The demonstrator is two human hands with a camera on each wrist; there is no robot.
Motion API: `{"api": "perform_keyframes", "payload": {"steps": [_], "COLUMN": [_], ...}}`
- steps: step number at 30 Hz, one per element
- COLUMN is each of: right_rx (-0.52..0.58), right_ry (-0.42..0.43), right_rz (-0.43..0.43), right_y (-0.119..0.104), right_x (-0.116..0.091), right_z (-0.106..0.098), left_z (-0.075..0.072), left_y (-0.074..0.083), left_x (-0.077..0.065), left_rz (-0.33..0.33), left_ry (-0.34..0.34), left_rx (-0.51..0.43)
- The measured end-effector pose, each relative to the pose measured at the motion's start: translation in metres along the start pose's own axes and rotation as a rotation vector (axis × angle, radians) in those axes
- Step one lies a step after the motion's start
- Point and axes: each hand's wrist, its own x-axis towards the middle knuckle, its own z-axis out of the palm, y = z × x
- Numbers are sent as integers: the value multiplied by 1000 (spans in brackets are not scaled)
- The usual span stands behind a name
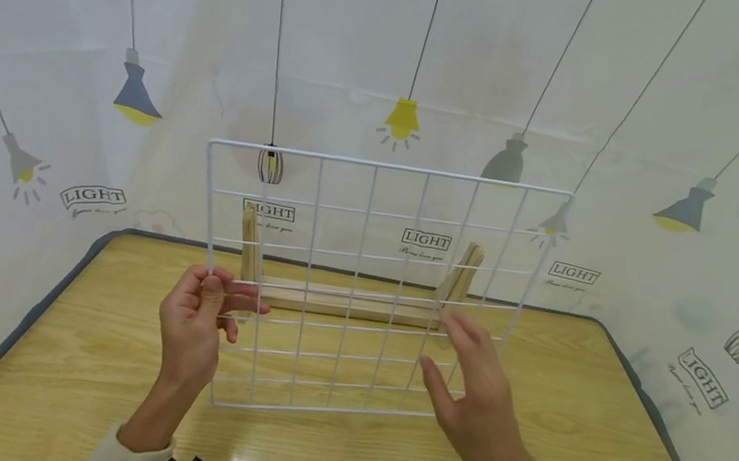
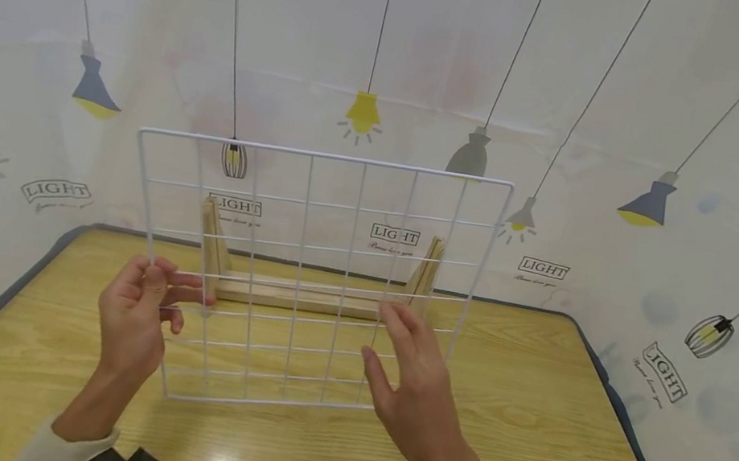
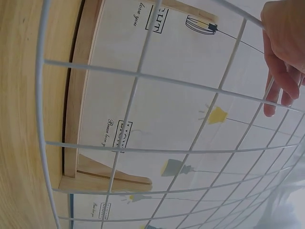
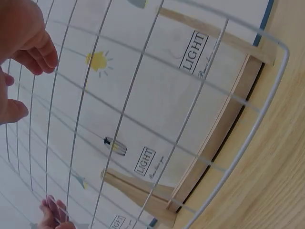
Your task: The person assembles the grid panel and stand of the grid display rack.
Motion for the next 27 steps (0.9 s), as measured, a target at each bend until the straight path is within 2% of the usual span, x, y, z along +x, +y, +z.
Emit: {"api": "perform_keyframes", "payload": {"steps": [2, 6, 11, 16, 19, 27], "right_rx": [3, -35, -94, -121, -144, -242], "right_ry": [-73, -188, -257, -287, -285, -215], "right_rz": [-13, 30, 78, 94, 102, 98], "right_y": [-8, -17, -20, -23, -25, -29], "right_x": [2, 6, 8, 11, 12, 15], "right_z": [7, 15, 22, 29, 32, 40], "left_z": [1, 4, 8, 12, 14, 15], "left_y": [0, 2, 4, 7, 8, 9], "left_x": [-1, -1, -3, -5, -5, -7], "left_rz": [3, 14, 11, 14, 27, 27], "left_ry": [1, -8, -11, -26, -38, -31], "left_rx": [-13, -30, -29, -19, -44, -18]}}
